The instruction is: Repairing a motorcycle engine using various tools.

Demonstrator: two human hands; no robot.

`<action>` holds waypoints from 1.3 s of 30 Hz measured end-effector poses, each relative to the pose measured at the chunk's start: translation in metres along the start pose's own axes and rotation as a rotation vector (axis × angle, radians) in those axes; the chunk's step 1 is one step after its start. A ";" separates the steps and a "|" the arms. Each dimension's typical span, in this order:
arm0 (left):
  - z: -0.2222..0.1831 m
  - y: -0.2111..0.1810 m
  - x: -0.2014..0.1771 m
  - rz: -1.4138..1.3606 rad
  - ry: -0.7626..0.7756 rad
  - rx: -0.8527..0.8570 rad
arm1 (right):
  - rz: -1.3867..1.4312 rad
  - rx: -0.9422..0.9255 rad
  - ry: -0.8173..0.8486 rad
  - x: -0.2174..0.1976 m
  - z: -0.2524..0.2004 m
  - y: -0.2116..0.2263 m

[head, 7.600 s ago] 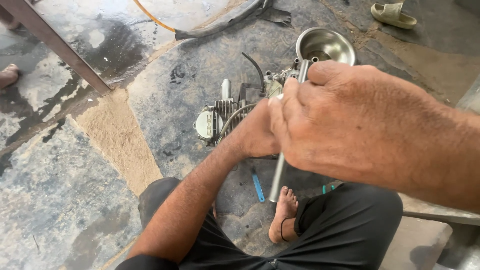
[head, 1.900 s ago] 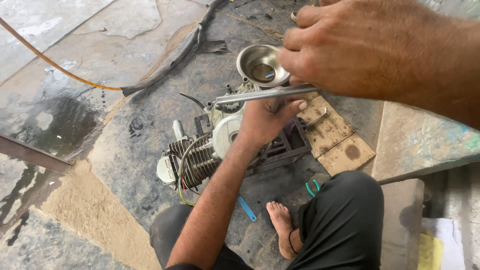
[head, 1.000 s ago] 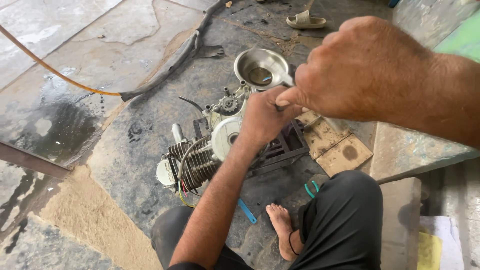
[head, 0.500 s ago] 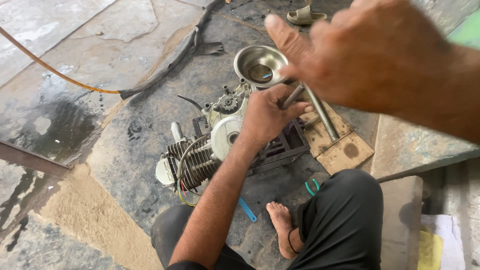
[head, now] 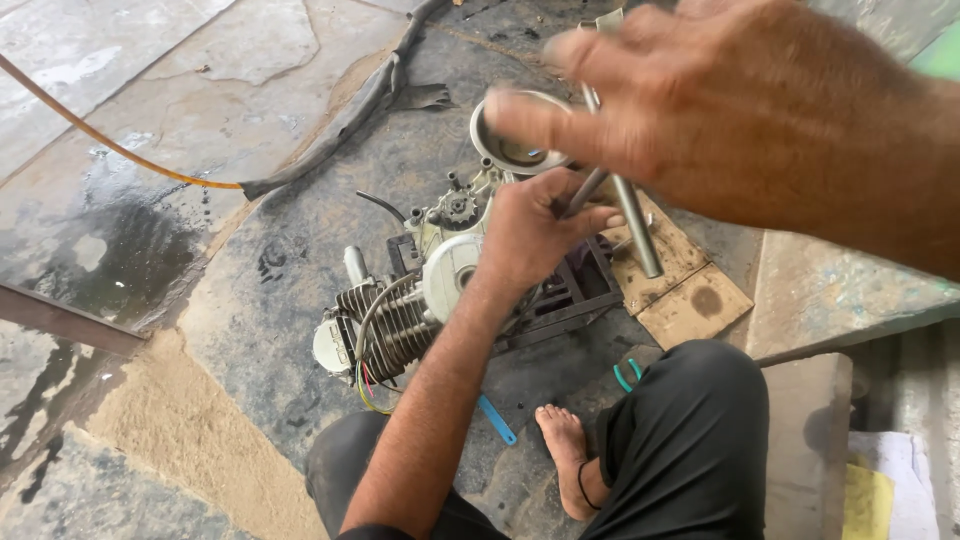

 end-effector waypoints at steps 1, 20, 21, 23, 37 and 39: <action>0.002 0.002 0.000 -0.020 -0.011 0.032 | -0.009 -0.008 -0.033 -0.003 0.000 -0.001; 0.001 -0.011 -0.008 -0.054 -0.079 0.203 | -0.277 -0.143 -0.047 -0.002 0.004 0.008; 0.001 -0.012 -0.009 -0.053 -0.080 0.205 | -0.278 -0.143 -0.048 -0.003 0.003 0.007; 0.002 -0.008 -0.008 0.014 -0.055 0.121 | -0.188 -0.088 0.009 -0.001 0.002 0.000; 0.000 -0.008 -0.004 -0.093 0.007 0.051 | -0.103 -0.230 0.281 0.010 0.002 0.014; -0.001 -0.010 -0.003 -0.054 0.024 0.022 | -0.117 -0.200 0.141 0.006 0.002 0.009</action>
Point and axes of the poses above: each hand's wrist, its own z-axis towards the middle knuckle, its own x-axis out of the palm, y = z × x, the point moved 7 cm from there along z, towards the middle knuckle, and after that the axes turned 1 degree about x, right-handed, at the moved point
